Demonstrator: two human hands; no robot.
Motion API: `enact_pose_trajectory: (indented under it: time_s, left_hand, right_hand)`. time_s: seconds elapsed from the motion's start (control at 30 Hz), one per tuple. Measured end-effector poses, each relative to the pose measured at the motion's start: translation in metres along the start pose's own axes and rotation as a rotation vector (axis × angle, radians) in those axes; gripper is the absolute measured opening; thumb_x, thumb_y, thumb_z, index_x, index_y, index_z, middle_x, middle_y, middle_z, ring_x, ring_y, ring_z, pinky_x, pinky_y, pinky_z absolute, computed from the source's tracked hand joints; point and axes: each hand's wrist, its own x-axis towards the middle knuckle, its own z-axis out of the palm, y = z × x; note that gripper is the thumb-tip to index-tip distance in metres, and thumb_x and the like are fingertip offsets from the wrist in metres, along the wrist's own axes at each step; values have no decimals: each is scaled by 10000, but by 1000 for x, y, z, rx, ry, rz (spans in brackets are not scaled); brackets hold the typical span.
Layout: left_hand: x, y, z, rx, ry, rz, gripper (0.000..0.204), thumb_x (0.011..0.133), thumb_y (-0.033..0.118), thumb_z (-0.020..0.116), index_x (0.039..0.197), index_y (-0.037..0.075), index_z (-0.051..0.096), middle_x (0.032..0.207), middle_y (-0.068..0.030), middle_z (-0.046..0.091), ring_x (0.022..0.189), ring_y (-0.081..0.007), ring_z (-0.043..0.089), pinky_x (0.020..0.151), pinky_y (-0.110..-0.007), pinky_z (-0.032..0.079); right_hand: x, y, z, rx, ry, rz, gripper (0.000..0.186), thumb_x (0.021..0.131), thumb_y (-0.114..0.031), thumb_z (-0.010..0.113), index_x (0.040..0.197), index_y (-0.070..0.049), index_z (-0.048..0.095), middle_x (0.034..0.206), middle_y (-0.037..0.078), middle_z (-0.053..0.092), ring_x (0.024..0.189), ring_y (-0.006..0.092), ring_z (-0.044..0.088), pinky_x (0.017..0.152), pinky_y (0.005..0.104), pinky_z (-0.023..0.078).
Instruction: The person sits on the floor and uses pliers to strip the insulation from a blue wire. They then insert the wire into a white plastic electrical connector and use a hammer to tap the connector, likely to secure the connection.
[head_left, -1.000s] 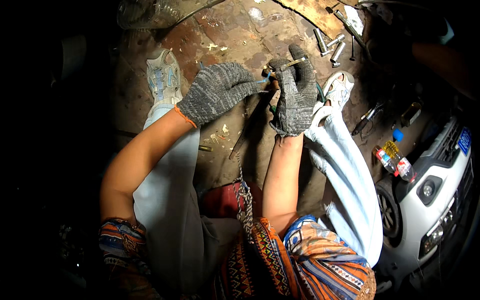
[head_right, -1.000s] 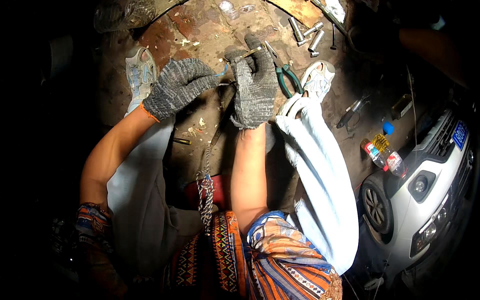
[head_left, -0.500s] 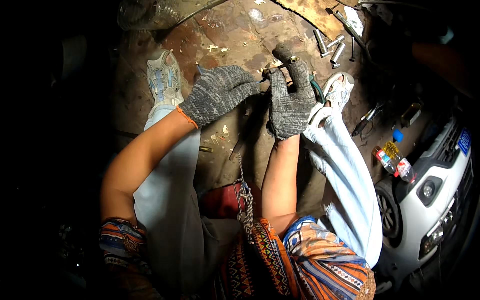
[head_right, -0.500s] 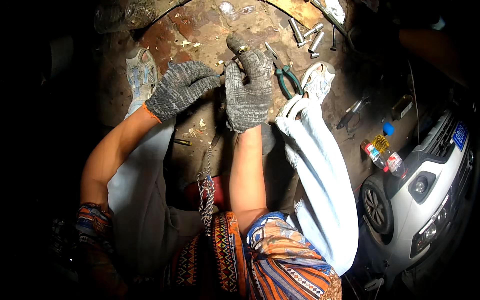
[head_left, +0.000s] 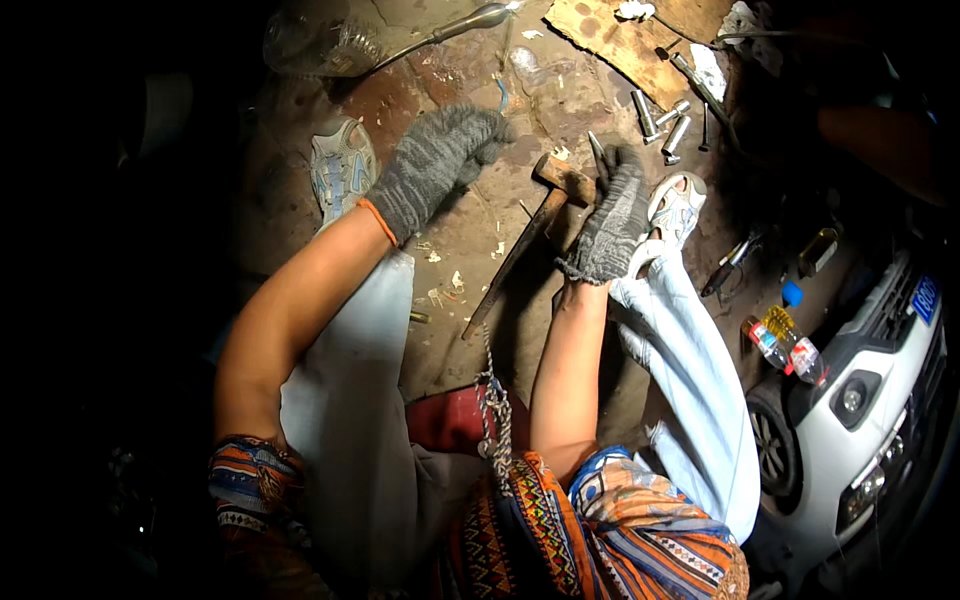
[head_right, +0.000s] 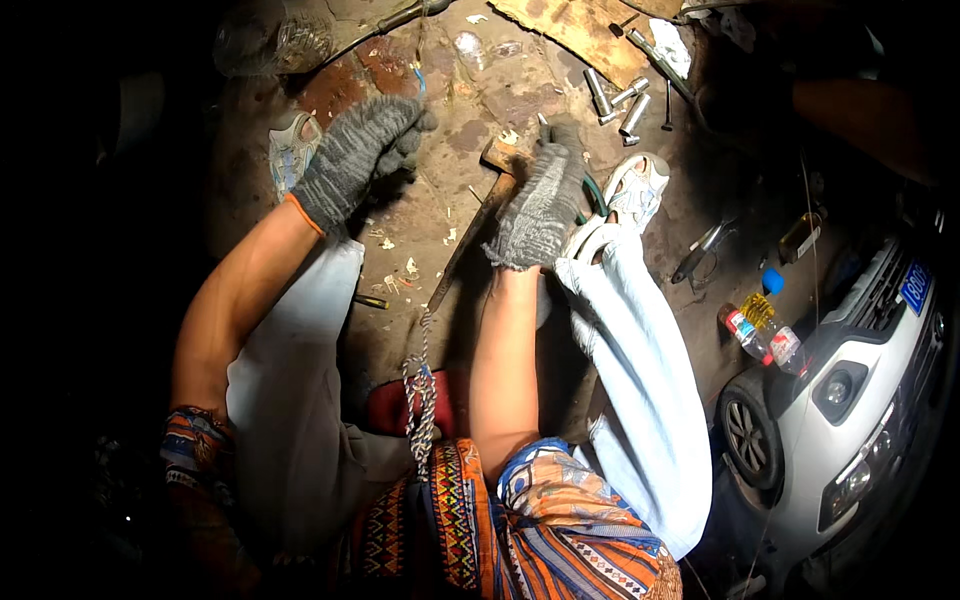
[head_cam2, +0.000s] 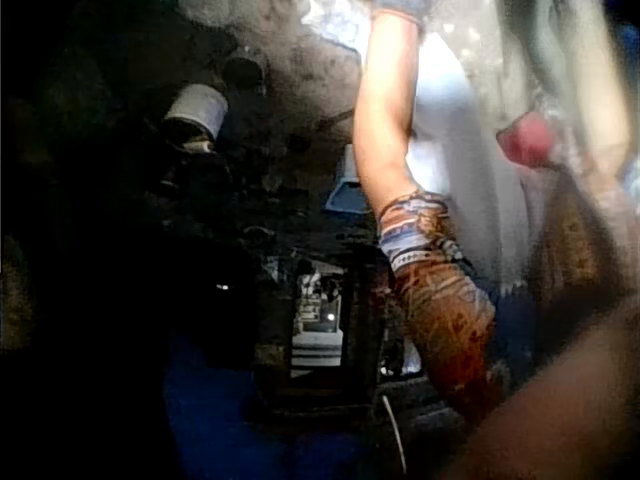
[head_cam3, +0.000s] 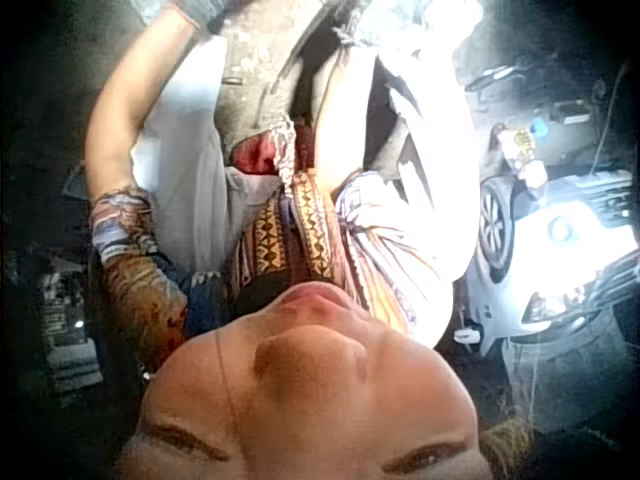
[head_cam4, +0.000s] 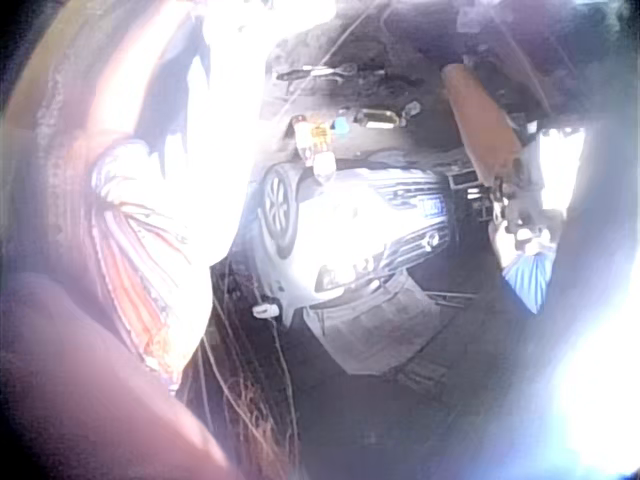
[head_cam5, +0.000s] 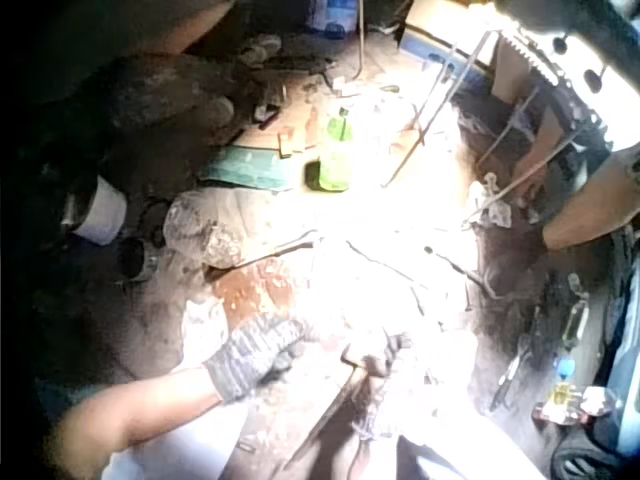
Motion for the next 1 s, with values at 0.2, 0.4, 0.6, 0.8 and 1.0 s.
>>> enact_pose_trajectory:
  time_s: [0.2, 0.4, 0.6, 0.8, 1.0]
  left_hand:
    - [17, 16, 5, -512, -235, 8, 298, 951, 198, 431, 1116, -21, 547, 780, 25, 526, 566, -50, 420, 507, -185, 347]
    - [43, 27, -2, -108, -203, 239, 408, 970, 285, 376, 1194, -22, 524, 1067, -87, 627, 990, -176, 603, 859, -278, 484]
    - [17, 2, -14, 638, -507, 389, 417, 980, 326, 332, 1257, 59, 495, 1202, -60, 546, 1103, -145, 504, 970, -291, 385]
    - [-12, -16, -5, 632, -377, 156, 547, 744, 227, 735, 1220, 60, 525, 1172, -79, 579, 1079, -164, 533, 945, -318, 423]
    - [-10, -28, -9, 643, -253, 356, 569, 695, 276, 755, 1173, 44, 550, 1114, -129, 591, 1036, -258, 563, 914, -352, 435]
  right_hand:
    - [-45, 23, 18, -195, -655, 45, 326, 927, -185, 452, 1182, -2, 543, 1206, 155, 545, 1154, 260, 491, 978, 351, 378]
    - [-42, -8, 34, 41, -617, 383, 215, 874, -131, 568, 1054, -16, 595, 922, 79, 653, 841, 120, 606, 721, 220, 473]
    - [-25, -18, 25, 1018, -339, 631, 178, 866, -97, 563, 1028, -25, 556, 856, 96, 593, 811, 228, 583, 758, 352, 505]
    - [-5, -8, 6, 1557, -432, 693, 208, 879, -93, 530, 1083, -53, 531, 873, 21, 555, 698, 156, 497, 612, 271, 441]
    - [-15, -45, 21, 1100, -171, 552, 335, 908, -291, 488, 1109, -26, 533, 926, 77, 615, 817, 238, 574, 779, 395, 469]
